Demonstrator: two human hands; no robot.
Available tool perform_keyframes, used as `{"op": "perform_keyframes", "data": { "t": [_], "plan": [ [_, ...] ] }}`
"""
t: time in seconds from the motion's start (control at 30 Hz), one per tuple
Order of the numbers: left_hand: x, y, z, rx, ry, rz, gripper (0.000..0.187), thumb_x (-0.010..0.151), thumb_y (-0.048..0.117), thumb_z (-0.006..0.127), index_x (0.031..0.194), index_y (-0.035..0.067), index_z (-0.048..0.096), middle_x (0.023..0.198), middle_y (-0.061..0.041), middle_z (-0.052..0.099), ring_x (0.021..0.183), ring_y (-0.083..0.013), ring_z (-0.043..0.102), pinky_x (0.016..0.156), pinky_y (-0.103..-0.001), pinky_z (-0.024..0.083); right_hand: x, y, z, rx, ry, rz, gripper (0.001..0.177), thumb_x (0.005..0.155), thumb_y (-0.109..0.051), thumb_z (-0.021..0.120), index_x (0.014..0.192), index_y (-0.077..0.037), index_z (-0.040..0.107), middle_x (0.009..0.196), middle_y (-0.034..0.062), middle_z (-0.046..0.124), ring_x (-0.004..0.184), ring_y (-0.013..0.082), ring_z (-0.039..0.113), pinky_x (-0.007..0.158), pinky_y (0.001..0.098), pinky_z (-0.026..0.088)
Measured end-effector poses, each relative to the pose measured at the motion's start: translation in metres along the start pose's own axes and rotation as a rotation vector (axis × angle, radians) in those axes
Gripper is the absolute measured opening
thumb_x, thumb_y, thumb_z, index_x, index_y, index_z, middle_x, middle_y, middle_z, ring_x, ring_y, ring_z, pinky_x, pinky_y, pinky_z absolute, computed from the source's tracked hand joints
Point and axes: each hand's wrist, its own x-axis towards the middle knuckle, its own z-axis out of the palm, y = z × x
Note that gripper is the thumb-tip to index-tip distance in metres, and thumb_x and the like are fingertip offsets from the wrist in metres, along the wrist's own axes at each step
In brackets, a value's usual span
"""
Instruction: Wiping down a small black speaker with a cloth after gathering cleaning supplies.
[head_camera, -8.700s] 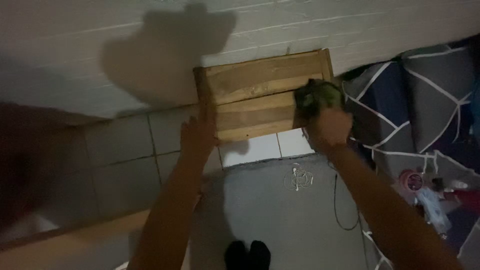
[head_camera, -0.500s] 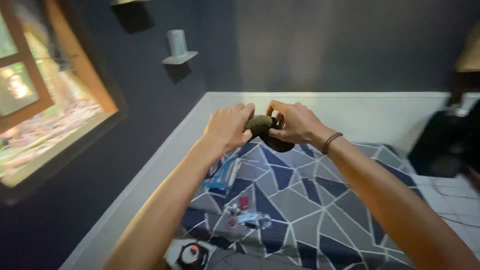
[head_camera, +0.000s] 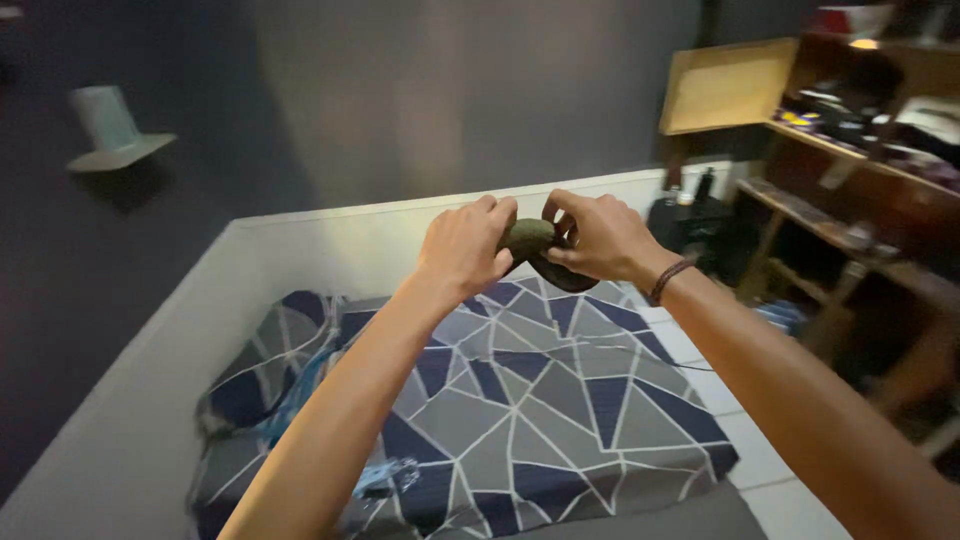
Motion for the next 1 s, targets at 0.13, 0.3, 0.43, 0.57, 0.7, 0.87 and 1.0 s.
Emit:
{"op": "perform_keyframes", "data": {
  "t": [0.13,0.3,0.43,0.57,0.7,0.87,1.0],
  "plan": [
    [0.041,0.029,0.036,-0.052,-0.009,0.056,0.036,0.074,0.019,0.076,0.104,0.010,0.060,0.097,-0.014,0.067,0.091,-0.0376,0.069,0.077,-0.052,0.055,-0.017,0.050,-0.017,-0.044,0.025,0.088,0.038,0.077,-0.026,0.082,0.109,-0.016,0.065,0.093,0.0080,0.079,0.087,0.0292,0.077,0.077,0.0432,0.060],
    [0.083,0.061,0.080,-0.107,-0.012,0.169,0.041,0.074,0.021,0.078,0.108,0.009,0.059,0.098,-0.016,0.067,0.089,-0.0386,0.069,0.075,-0.052,0.056,-0.038,0.101,-0.033,-0.087,0.088,0.191,0.041,0.075,-0.027,0.083,0.110,-0.016,0.066,0.094,0.0092,0.078,0.089,0.0329,0.075,0.078,0.0457,0.058],
    [0.110,0.083,0.103,-0.157,-0.048,0.226,0.039,0.077,0.022,0.078,0.109,0.011,0.059,0.099,-0.014,0.067,0.089,-0.0372,0.069,0.074,-0.052,0.056,-0.052,0.136,-0.040,-0.131,0.141,0.264,0.050,0.072,-0.028,0.085,0.116,-0.016,0.066,0.096,0.0121,0.077,0.090,0.0345,0.074,0.080,0.0463,0.058],
    [0.134,0.102,0.120,-0.216,-0.023,0.302,0.052,0.075,0.025,0.081,0.117,0.008,0.056,0.101,-0.016,0.067,0.091,-0.0391,0.068,0.075,-0.052,0.056,-0.066,0.158,-0.054,-0.221,0.178,0.305,0.063,0.070,-0.028,0.086,0.126,-0.013,0.063,0.096,0.0167,0.075,0.090,0.0377,0.072,0.080,0.0488,0.057],
    [0.162,0.127,0.149,-0.283,0.070,0.416,0.062,0.070,0.024,0.082,0.123,0.006,0.055,0.108,-0.018,0.066,0.093,-0.0397,0.068,0.076,-0.052,0.056,-0.082,0.187,-0.069,-0.254,0.207,0.359,0.056,0.071,-0.029,0.085,0.121,-0.012,0.065,0.097,0.0162,0.076,0.092,0.0366,0.073,0.081,0.0490,0.057],
    [0.197,0.171,0.174,-0.314,-0.023,0.409,0.059,0.074,0.026,0.081,0.125,0.008,0.054,0.109,-0.017,0.065,0.097,-0.0394,0.067,0.080,-0.052,0.055,-0.103,0.229,-0.092,-0.269,0.252,0.416,0.053,0.071,-0.029,0.084,0.119,-0.014,0.065,0.097,0.0152,0.077,0.092,0.0377,0.072,0.080,0.0501,0.057],
    [0.211,0.206,0.195,-0.404,0.028,0.429,0.054,0.079,0.026,0.078,0.125,0.009,0.055,0.109,-0.017,0.064,0.099,-0.0387,0.066,0.080,-0.052,0.055,-0.122,0.261,-0.107,-0.297,0.257,0.494,0.047,0.075,-0.029,0.083,0.116,-0.017,0.065,0.097,0.0157,0.076,0.092,0.0386,0.072,0.081,0.0498,0.057]
  ]
}}
